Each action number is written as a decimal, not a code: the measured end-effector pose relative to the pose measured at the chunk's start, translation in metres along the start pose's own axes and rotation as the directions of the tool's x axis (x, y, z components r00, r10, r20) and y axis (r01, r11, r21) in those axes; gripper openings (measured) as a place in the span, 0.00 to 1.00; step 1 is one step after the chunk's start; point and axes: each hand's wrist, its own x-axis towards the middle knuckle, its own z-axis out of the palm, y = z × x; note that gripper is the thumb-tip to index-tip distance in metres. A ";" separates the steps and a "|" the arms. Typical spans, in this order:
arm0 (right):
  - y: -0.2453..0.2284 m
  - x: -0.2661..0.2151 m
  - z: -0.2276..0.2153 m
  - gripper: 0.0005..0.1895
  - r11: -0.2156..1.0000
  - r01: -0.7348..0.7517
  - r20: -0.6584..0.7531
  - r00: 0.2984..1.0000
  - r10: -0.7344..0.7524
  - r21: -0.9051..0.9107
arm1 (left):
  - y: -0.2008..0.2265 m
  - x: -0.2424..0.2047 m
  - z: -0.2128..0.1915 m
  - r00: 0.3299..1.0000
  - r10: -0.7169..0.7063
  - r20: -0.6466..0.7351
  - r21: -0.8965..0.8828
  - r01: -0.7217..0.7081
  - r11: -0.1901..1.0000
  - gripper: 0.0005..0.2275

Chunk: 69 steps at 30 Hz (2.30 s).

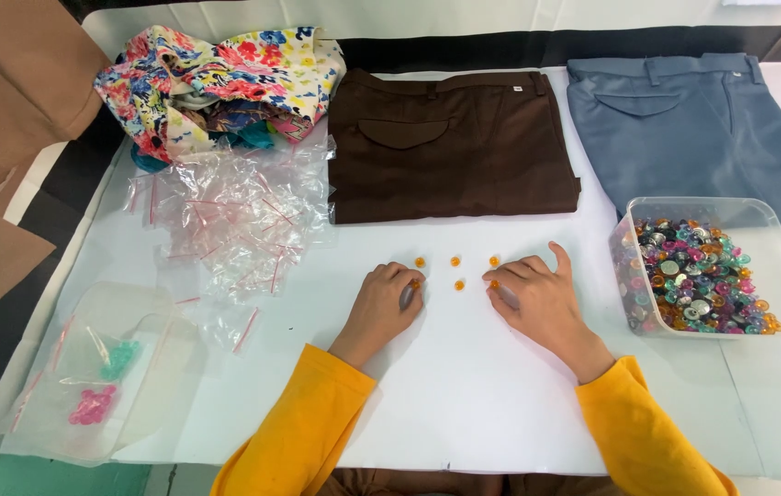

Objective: The person selects orange buttons from a mixed container, places them on the table, then transfers them into a small plastic bag and seals it. The bag is placed into a clear container with other bags.

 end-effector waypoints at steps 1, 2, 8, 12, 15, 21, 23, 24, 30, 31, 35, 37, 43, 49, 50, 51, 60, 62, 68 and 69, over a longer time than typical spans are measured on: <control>0.000 0.000 0.001 0.06 1.000 0.001 0.000 1.000 -0.001 0.000 | 0.001 0.000 -0.001 1.000 -0.001 -0.001 0.000 0.001 1.000 0.10; 0.000 -0.001 0.002 0.06 1.000 0.001 0.002 1.000 -0.001 -0.009 | 0.002 0.000 -0.002 1.000 -0.002 -0.001 0.004 0.002 1.000 0.10; 0.002 -0.002 0.003 0.07 1.000 -0.016 0.028 0.999 0.017 -0.012 | 0.005 -0.001 -0.005 1.000 -0.017 0.012 -0.001 0.017 1.000 0.12; 0.004 -0.004 0.006 0.08 1.000 -0.018 0.041 0.999 0.019 -0.010 | 0.008 -0.002 -0.006 1.000 -0.015 0.005 -0.019 0.015 1.000 0.14; 0.007 -0.007 0.011 0.09 1.000 -0.023 0.031 0.999 0.023 -0.012 | 0.010 -0.002 -0.008 1.000 -0.025 0.014 -0.008 0.025 1.000 0.15; 0.013 -0.001 -0.018 0.17 0.998 0.042 -0.219 0.975 -0.032 0.044 | 0.011 -0.006 -0.009 0.998 0.043 -0.042 -0.017 -0.044 0.999 0.17; 0.029 -0.008 -0.031 0.17 0.998 0.037 -0.263 0.965 -0.022 0.053 | 0.016 -0.006 -0.014 0.990 0.084 -0.112 -0.032 -0.088 0.996 0.16; 0.038 -0.012 -0.038 0.17 0.998 0.031 -0.305 0.952 -0.011 0.063 | 0.019 -0.005 -0.016 0.976 0.123 -0.181 -0.045 -0.133 0.990 0.16; 0.070 -0.031 -0.136 0.16 0.988 -0.073 -0.243 0.964 0.104 0.134 | 0.114 0.011 -0.028 0.935 0.273 -0.225 -0.305 -0.334 0.892 0.14; 0.085 -0.035 -0.141 0.16 0.989 -0.079 -0.246 0.963 0.108 0.127 | 0.135 0.017 -0.026 0.933 0.281 -0.224 -0.307 -0.341 0.888 0.14; 0.125 -0.045 -0.169 0.21 0.811 -0.544 0.207 0.837 0.507 0.214 | 0.212 0.043 0.001 0.855 0.505 -0.121 -0.422 -0.505 0.753 0.14; 0.142 -0.050 -0.170 0.23 0.590 -0.786 0.427 0.605 0.673 0.184 | 0.239 0.065 0.034 0.826 0.555 -0.097 -0.447 -0.534 0.717 0.15; 0.188 -0.081 -0.130 0.31 0.722 -0.657 0.550 0.693 0.466 0.217 | 0.262 0.152 0.178 0.858 0.450 0.248 -0.071 -0.447 0.892 0.18; 0.185 -0.065 -0.131 0.49 0.840 -0.534 0.637 0.682 0.359 0.099 | 0.268 0.189 0.276 0.923 0.245 0.297 0.335 -0.341 0.878 0.09; 0.181 -0.063 -0.133 0.48 0.849 -0.519 0.621 0.699 0.355 0.100 | 0.271 0.191 0.284 0.944 0.188 0.270 0.396 -0.287 0.872 0.11; 0.176 -0.059 -0.134 0.47 0.859 -0.501 0.605 0.717 0.346 0.102 | 0.271 0.193 0.291 0.963 0.129 0.237 0.457 -0.228 0.860 0.14; 0.190 -0.067 -0.109 0.38 0.751 -0.655 0.599 0.634 0.489 0.079 | 0.261 0.174 0.229 0.924 0.307 0.230 0.241 -0.359 0.901 0.07; 0.207 -0.086 -0.090 0.34 0.714 -0.688 0.560 0.645 0.520 0.130 | 0.266 0.169 0.209 0.921 0.308 0.239 0.177 -0.353 0.919 0.07; 0.174 -0.080 -0.133 0.28 0.385 -0.724 0.406 0.659 0.633 0.573 | 0.273 0.166 0.164 0.924 0.316 0.214 -0.079 -0.306 0.949 0.10; 0.172 -0.077 -0.139 0.25 0.203 -0.610 0.361 0.669 0.650 0.766 | 0.271 0.166 0.158 0.921 0.347 0.176 -0.163 -0.320 0.933 0.12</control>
